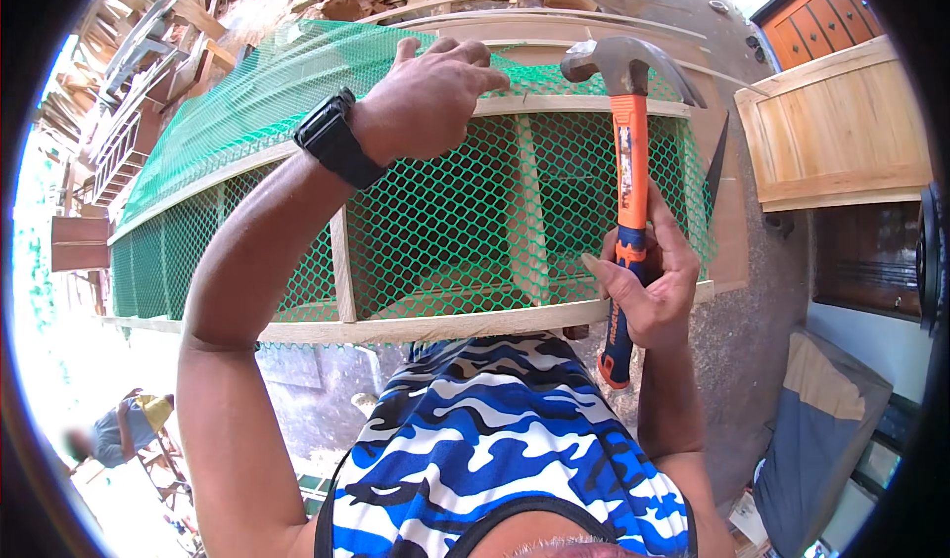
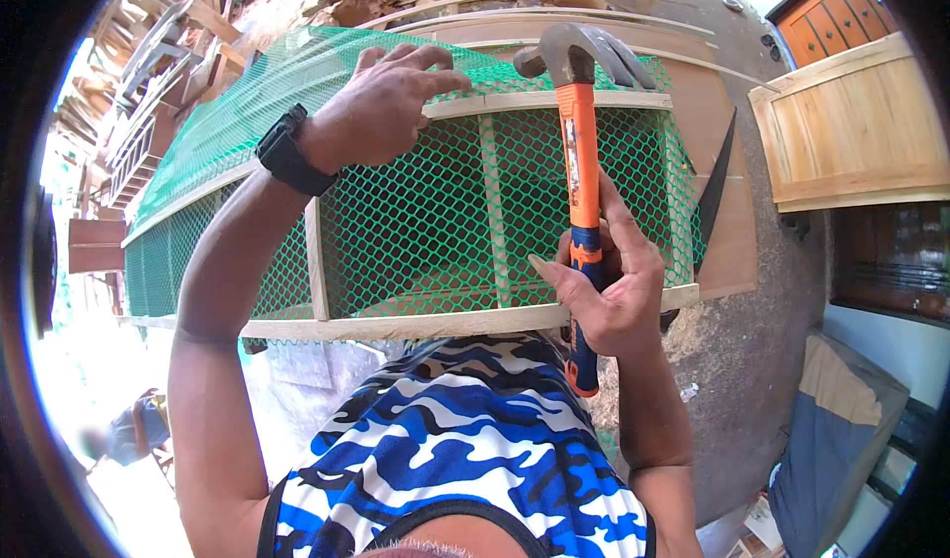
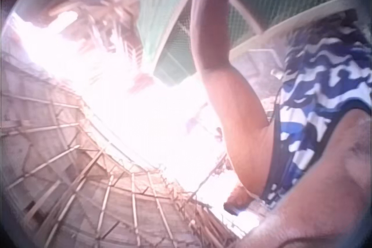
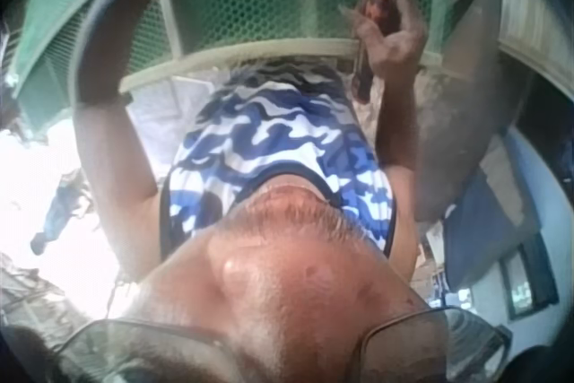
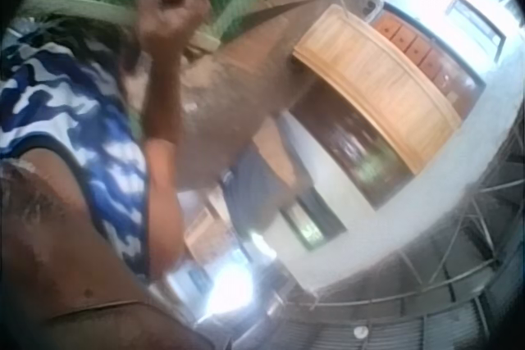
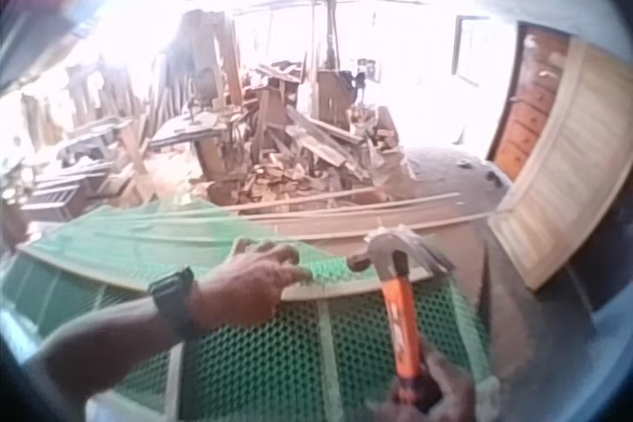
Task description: Assembling a wooden structure with green wire mesh using a hammer, nails, and a handsaw.
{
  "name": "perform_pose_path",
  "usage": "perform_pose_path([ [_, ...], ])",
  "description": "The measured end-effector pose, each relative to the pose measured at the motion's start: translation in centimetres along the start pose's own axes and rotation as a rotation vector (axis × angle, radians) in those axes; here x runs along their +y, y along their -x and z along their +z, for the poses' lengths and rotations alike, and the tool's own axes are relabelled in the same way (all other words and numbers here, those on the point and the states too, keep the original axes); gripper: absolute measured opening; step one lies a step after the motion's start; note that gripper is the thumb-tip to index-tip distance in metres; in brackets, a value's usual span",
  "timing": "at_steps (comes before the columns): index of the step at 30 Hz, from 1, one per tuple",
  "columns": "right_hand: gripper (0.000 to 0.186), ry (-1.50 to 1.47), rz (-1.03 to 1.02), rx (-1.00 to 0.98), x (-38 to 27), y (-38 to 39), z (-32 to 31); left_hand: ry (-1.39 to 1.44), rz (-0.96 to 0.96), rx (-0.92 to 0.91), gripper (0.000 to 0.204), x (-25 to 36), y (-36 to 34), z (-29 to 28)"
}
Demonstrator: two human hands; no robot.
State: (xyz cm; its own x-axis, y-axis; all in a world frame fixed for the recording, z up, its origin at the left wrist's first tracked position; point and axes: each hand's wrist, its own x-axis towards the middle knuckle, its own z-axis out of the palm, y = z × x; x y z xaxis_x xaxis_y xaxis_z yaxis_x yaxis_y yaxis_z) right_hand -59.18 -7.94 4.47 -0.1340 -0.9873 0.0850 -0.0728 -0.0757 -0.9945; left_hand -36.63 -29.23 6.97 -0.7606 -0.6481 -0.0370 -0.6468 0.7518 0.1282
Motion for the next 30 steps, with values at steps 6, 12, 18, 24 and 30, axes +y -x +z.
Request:
perform_pose_path([
  [6,0.082,-0.025,0.016,0.013,0.0,0.0,0.1,-0.026,0.032,0.032,0.064,0.4,0.6,0.3],
  [12,0.083,0.011,0.008,0.024,0.1,0.0,0.0,0.294,0.02,0.121,0.039,-0.7,-0.7,0.7],
  [18,0.082,0.007,-0.016,0.035,0.2,0.0,0.1,0.388,0.028,0.09,0.041,-3.4,-4.3,1.1],
  [24,0.08,-0.025,0.01,0.025,-0.1,0.0,0.2,0.433,0.024,-0.073,0.05,-4.1,-6.2,2.6],
  [30,0.08,0.021,-0.027,0.044,0.1,-0.1,0.3,0.467,0.035,0.032,0.047,-4.1,-6.3,3.0],
])
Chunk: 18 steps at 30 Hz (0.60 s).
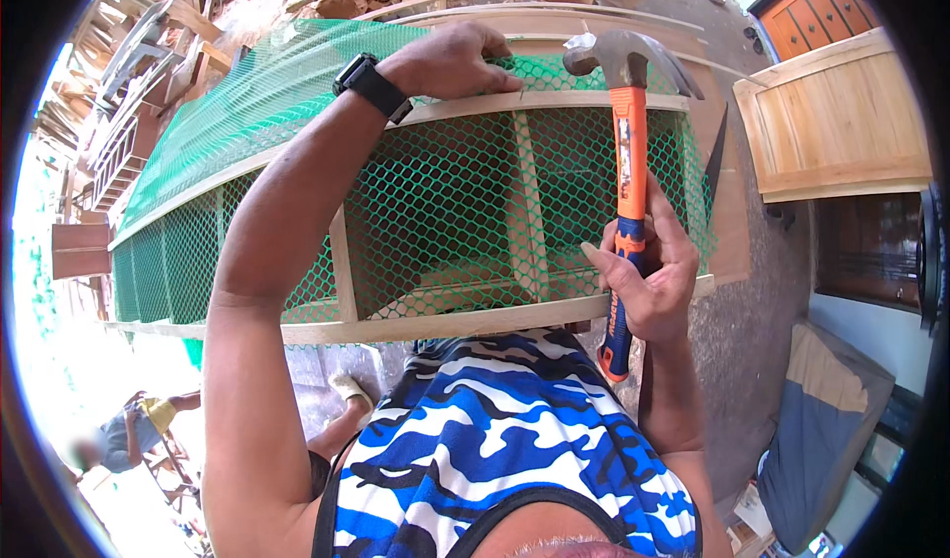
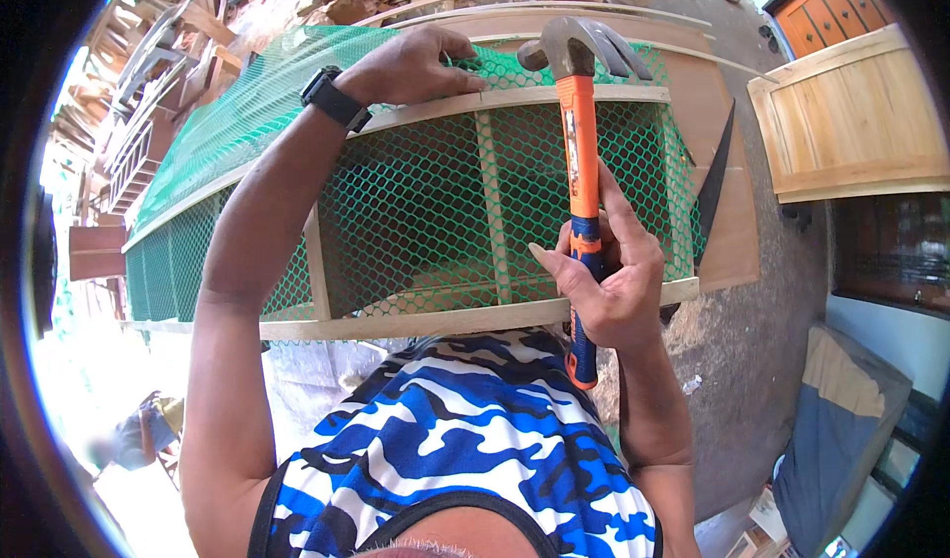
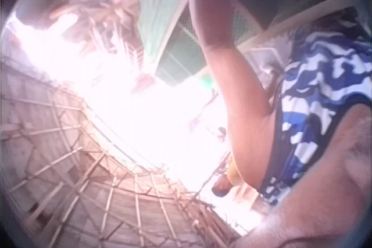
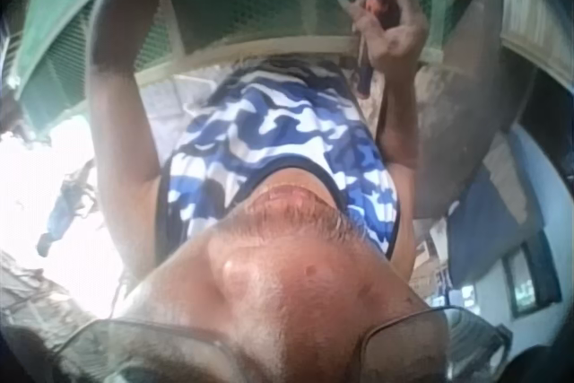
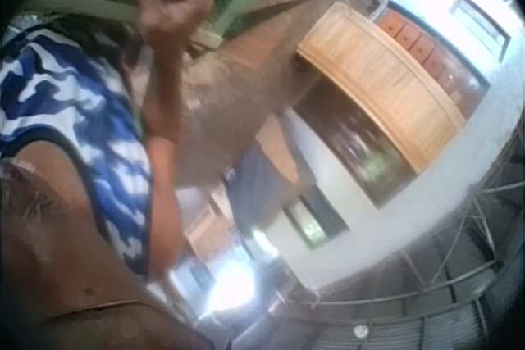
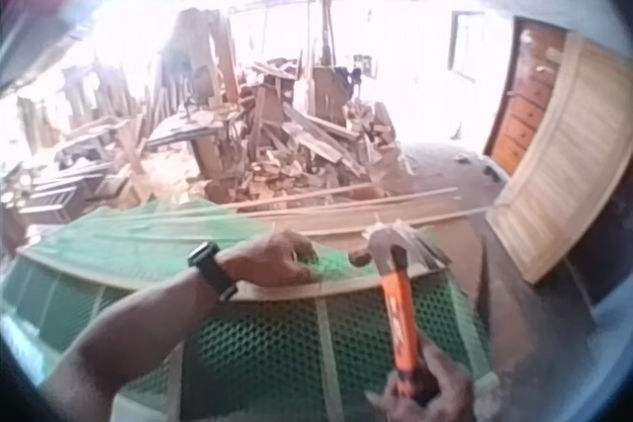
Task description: Assembling a wooden structure with green wire mesh using a hammer, nails, and a handsaw.
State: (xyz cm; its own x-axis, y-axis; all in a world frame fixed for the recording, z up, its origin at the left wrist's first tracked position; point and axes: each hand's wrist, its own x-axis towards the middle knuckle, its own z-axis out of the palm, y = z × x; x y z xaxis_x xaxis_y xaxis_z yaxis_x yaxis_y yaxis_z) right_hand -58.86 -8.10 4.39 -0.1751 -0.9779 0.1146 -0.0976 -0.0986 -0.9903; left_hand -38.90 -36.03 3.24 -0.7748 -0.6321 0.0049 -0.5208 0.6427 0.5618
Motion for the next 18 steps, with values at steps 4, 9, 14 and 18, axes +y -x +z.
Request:
perform_pose_path([
  [4,0.079,0.021,-0.017,-0.027,-0.1,0.0,-0.2,-0.007,0.003,0.084,0.037,0.3,0.0,0.0],
  [9,0.08,0.082,0.002,-0.027,-0.2,0.3,-0.1,0.096,-0.035,0.173,0.031,0.1,0.1,0.8],
  [14,0.082,0.185,-0.078,-0.057,0.0,0.4,0.0,0.176,-0.118,0.157,0.028,0.0,-0.2,0.9],
  [18,0.085,0.189,-0.056,-0.053,0.3,0.3,-0.3,0.155,-0.157,0.193,0.028,0.6,0.0,1.4],
])
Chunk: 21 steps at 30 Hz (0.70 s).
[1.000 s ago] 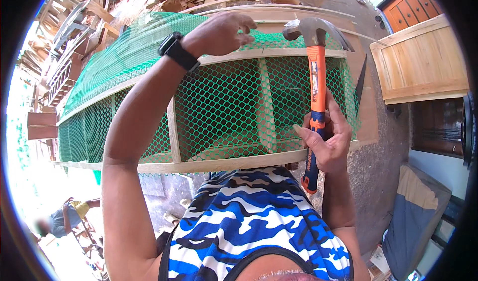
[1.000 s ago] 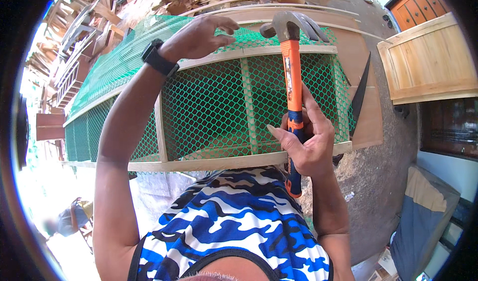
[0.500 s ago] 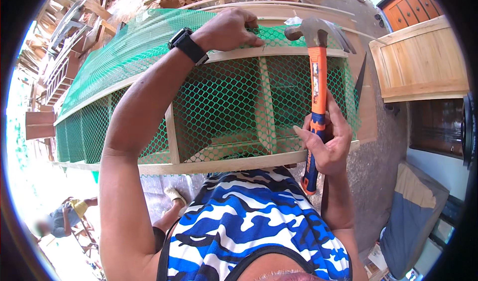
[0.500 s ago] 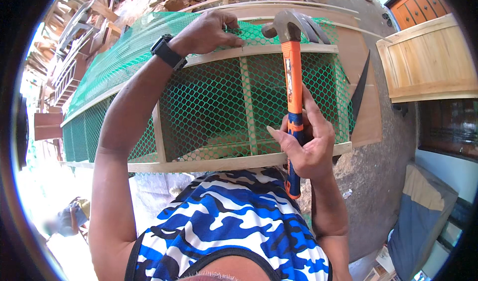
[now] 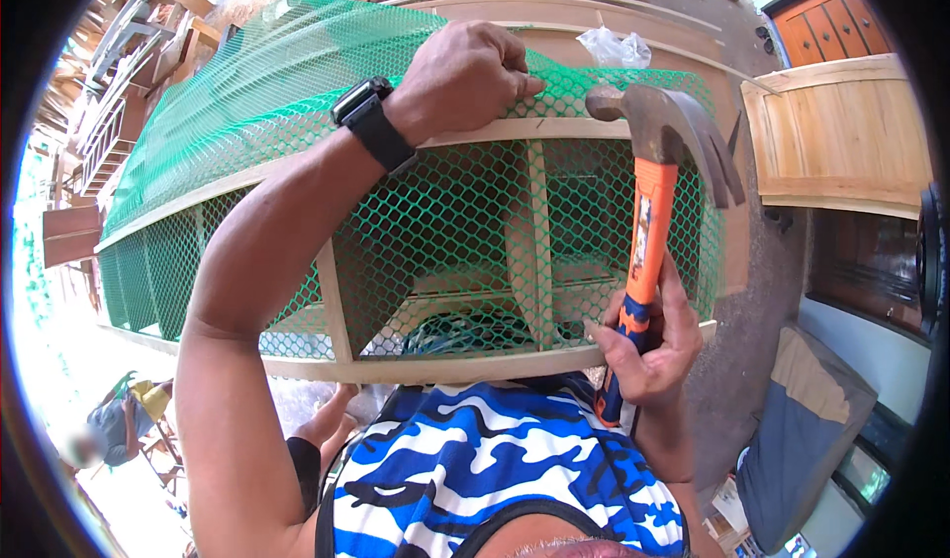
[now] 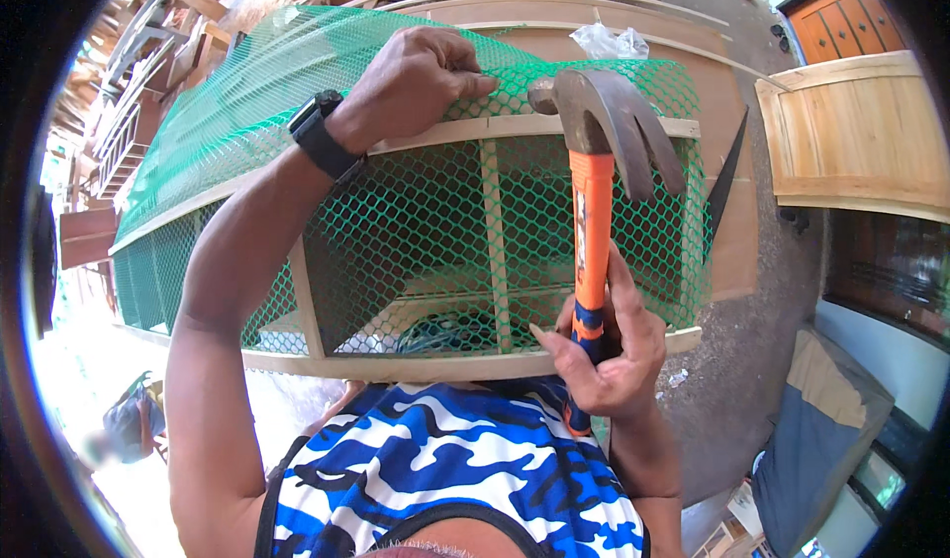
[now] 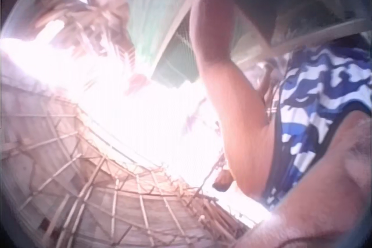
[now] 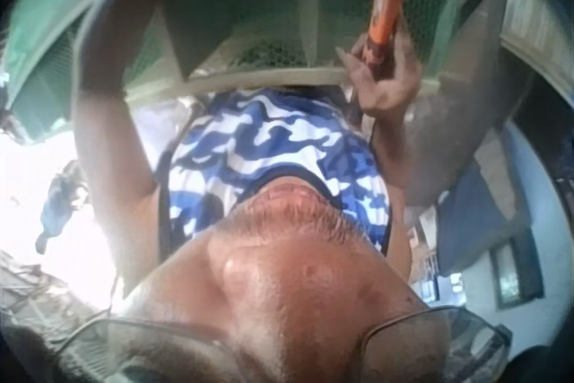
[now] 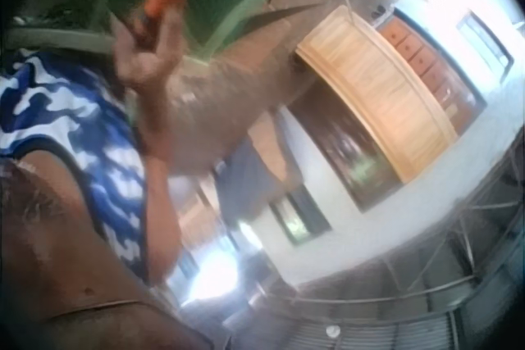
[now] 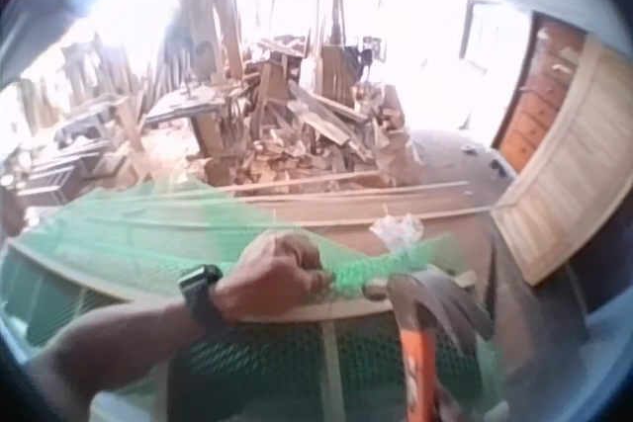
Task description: Assembling a wooden structure with green wire mesh using a hammer, nails, and a handsaw.
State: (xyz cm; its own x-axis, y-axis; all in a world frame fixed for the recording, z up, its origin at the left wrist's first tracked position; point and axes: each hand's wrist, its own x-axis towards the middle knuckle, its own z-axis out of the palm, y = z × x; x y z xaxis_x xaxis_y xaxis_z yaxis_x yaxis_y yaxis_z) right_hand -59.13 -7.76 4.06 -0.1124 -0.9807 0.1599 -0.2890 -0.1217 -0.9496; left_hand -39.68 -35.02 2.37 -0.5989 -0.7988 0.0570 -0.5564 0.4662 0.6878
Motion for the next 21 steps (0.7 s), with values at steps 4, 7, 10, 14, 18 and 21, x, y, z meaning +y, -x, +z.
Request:
perform_pose_path([
  [4,0.086,-0.102,0.057,0.031,0.3,0.2,-0.1,-0.038,0.151,0.102,0.027,-0.1,0.2,0.3],
  [7,0.085,-0.078,0.136,0.085,0.2,0.6,-0.2,-0.04,0.172,0.104,0.025,-0.3,0.0,0.3],
  [10,0.087,-0.101,0.233,0.099,-0.3,1.0,-0.5,-0.061,0.105,0.074,0.023,-0.4,-0.3,0.2],
  [14,0.089,-0.187,0.337,0.133,-0.6,1.1,-0.7,0.01,-0.01,-0.008,0.022,-0.4,-0.8,0.0],
  [18,0.085,-0.234,0.346,0.146,-0.4,0.9,-0.4,-0.047,-0.038,-0.05,0.02,-0.1,-0.5,-0.6],
  [21,0.088,-0.247,0.373,0.157,-0.3,0.9,0.1,-0.183,0.2,0.248,0.018,0.6,0.7,-1.4],
])
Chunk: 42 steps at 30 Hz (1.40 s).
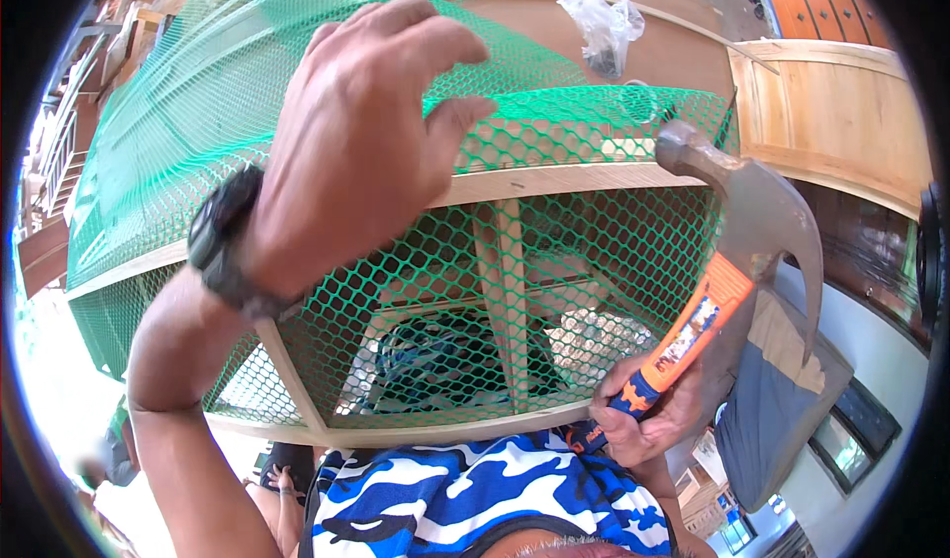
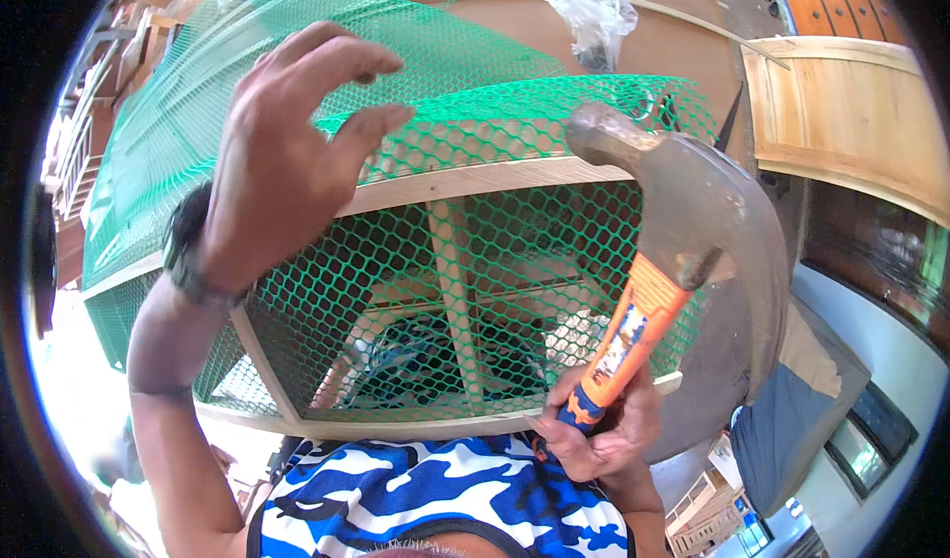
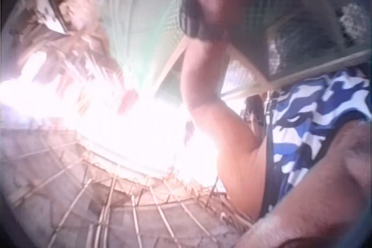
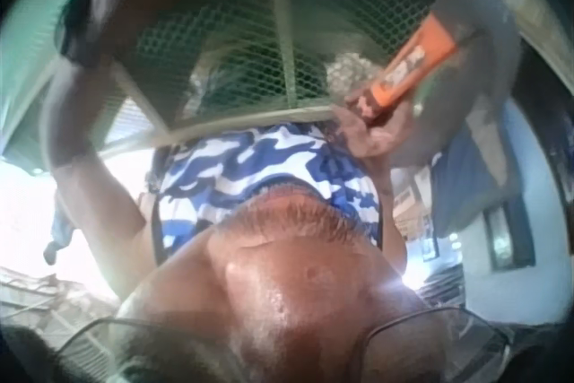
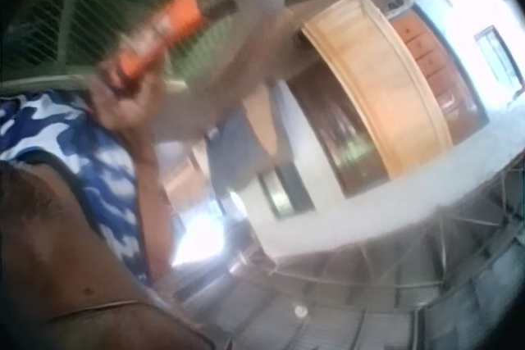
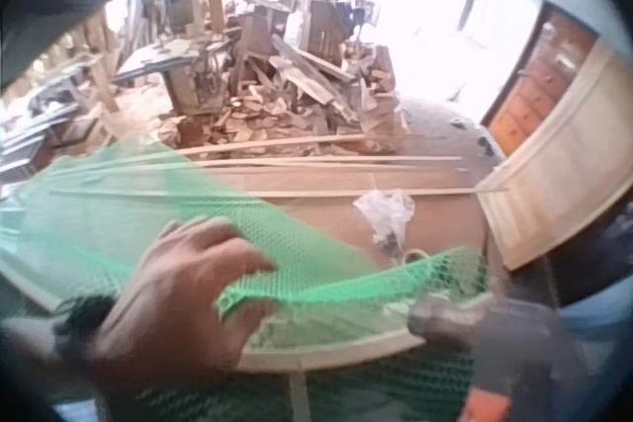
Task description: Assembling a wooden structure with green wire mesh using a hammer, nails, and a handsaw.
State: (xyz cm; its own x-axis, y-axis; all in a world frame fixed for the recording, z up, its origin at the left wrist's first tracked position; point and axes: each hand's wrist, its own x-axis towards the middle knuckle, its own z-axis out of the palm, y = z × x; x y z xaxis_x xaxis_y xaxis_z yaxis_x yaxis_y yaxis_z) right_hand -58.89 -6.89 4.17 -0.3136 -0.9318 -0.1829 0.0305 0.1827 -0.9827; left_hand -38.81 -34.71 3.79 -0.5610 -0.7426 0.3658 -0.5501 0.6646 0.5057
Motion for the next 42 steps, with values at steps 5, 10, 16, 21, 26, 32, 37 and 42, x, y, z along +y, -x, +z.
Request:
perform_pose_path([
  [5,0.095,0.061,0.006,0.074,-0.3,-0.1,0.5,0.016,0.042,-0.243,0.034,2.9,3.5,-2.0],
  [10,0.097,0.088,0.019,0.042,-0.8,-0.6,0.4,-0.002,0.021,-0.234,0.047,3.1,3.9,-1.3],
  [16,0.099,0.045,-0.021,0.016,-0.7,-0.7,0.2,-0.012,0.019,-0.242,0.047,3.0,3.1,-1.1],
  [21,0.101,0.112,-0.01,-0.025,-0.4,-0.7,-0.2,-0.023,0.02,-0.244,0.048,2.9,2.5,-0.8],
  [26,0.101,0.168,-0.045,-0.063,-0.2,-0.7,-0.4,-0.052,0.025,-0.277,0.048,3.3,2.1,-0.9],
  [32,0.095,0.114,-0.054,-0.044,-0.3,-0.6,-0.1,-0.179,0.001,-0.328,0.048,4.5,2.2,-0.6],
  [37,0.097,0.131,-0.045,-0.034,-0.5,-0.8,0.0,-0.242,-0.055,-0.35,0.05,4.5,2.8,-0.5],
  [42,0.099,0.061,0.089,0.027,-1.0,-0.5,0.3,-0.271,-0.081,-0.335,0.053,4.3,3.0,-0.3],
])
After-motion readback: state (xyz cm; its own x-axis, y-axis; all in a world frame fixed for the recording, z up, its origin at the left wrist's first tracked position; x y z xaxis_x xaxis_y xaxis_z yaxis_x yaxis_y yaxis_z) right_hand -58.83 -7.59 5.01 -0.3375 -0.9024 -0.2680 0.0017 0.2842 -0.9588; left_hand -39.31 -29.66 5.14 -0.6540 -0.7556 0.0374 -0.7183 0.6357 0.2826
